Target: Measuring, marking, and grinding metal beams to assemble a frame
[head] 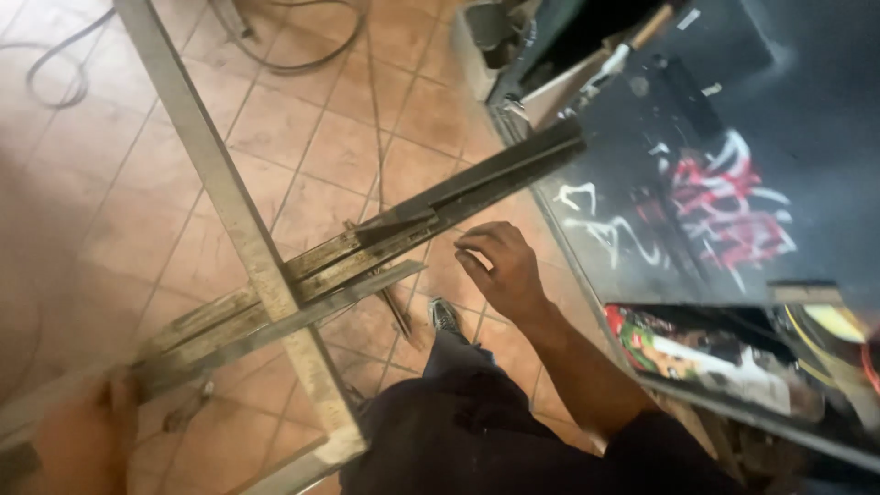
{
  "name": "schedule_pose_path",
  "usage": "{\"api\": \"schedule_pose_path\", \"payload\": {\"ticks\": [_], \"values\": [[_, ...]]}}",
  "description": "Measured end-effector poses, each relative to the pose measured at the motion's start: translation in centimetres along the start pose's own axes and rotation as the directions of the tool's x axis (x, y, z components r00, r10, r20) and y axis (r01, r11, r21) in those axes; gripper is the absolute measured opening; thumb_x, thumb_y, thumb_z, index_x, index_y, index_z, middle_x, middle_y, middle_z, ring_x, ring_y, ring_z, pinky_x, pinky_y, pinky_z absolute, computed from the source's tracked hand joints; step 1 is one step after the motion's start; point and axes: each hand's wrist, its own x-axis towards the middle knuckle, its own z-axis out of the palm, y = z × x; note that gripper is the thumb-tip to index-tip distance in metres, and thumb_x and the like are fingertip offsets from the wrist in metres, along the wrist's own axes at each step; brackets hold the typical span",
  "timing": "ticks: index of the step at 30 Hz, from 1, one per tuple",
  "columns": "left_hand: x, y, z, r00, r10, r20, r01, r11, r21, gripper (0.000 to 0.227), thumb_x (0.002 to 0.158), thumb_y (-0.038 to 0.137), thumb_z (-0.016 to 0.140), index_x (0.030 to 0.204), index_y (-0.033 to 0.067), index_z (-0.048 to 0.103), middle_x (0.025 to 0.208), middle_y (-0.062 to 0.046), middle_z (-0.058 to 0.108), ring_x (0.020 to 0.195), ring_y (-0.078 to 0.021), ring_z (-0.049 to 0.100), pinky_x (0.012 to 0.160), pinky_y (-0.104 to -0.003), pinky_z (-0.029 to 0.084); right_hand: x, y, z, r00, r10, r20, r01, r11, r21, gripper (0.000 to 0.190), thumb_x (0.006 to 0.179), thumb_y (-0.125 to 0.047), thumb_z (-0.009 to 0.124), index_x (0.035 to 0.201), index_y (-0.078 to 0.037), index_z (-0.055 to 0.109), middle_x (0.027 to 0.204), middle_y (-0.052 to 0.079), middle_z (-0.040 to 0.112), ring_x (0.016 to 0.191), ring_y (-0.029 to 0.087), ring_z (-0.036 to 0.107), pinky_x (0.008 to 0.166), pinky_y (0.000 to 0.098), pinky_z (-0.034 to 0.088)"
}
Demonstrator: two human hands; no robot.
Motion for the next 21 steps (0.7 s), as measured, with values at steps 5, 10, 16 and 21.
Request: {"api": "schedule_pose_path", "payload": {"ticks": [5, 10, 16, 21], "values": [[-6.3, 8.4, -13.7, 0.72, 0.429, -0.545, -0.123, 0.852, 0.508, 0.02, 0.118, 0.041, 0.06, 0.115, 0.0295, 0.076, 0.115, -0.008, 0.071, 0.109, -0.0286, 0.067, 0.096, -0.046, 0.052, 5.8, 2.2, 1.1, 0.964, -0.207, 0.166, 0.185, 0.973, 0.134, 0.027, 0.095, -0.021, 0.078, 0.115, -0.004, 0.072, 0.11, 0.015, 0.071, 0.102, 0.033, 0.068, 0.091, 0.0454, 0.055], [-6.5, 17.2, -14.2, 0.799, 0.14, -0.585, -0.413, 0.834, -0.365, 0.022, 0.098, 0.028, 0.076, 0.107, 0.0083, 0.073, 0.118, -0.015, 0.071, 0.107, -0.036, 0.067, 0.094, -0.049, 0.053, 10.0, 3.4, 7.1, 0.813, -0.25, 0.525, 0.248, 0.966, 0.075, 0.028, 0.086, -0.028, 0.079, 0.109, -0.015, 0.068, 0.1, 0.006, 0.071, 0.094, 0.031, 0.069, 0.072, 0.0468, 0.052], [-3.6, 22.5, -5.1, 0.895, 0.44, 0.076, 0.184, -0.209, -0.96, 0.074, 0.088, 0.064, 0.056, 0.129, 0.0027, 0.055, 0.119, -0.023, 0.066, 0.098, -0.0395, 0.069, 0.076, -0.053, 0.056, 12.3, -1.2, 1.3, 0.857, -0.426, 0.29, 0.188, 0.782, 0.594, 0.024, 0.104, -0.028, 0.06, 0.097, -0.008, 0.071, 0.09, 0.011, 0.071, 0.083, 0.031, 0.072, 0.076, 0.0416, 0.055], [-9.4, 28.0, -19.9, 0.778, 0.55, 0.303, 0.61, -0.545, -0.575, 0.107, 0.084, 0.076, 0.039, 0.153, -0.0063, 0.041, 0.148, -0.041, 0.049, 0.136, -0.0573, 0.05, 0.101, -0.073, 0.044, 11.3, -7.1, -1.6, 0.725, -0.688, -0.03, 0.624, 0.637, 0.452, 0.021, 0.103, -0.03, 0.063, 0.093, -0.021, 0.079, 0.111, 0.007, 0.074, 0.108, 0.031, 0.072, 0.095, 0.0442, 0.055]]}}
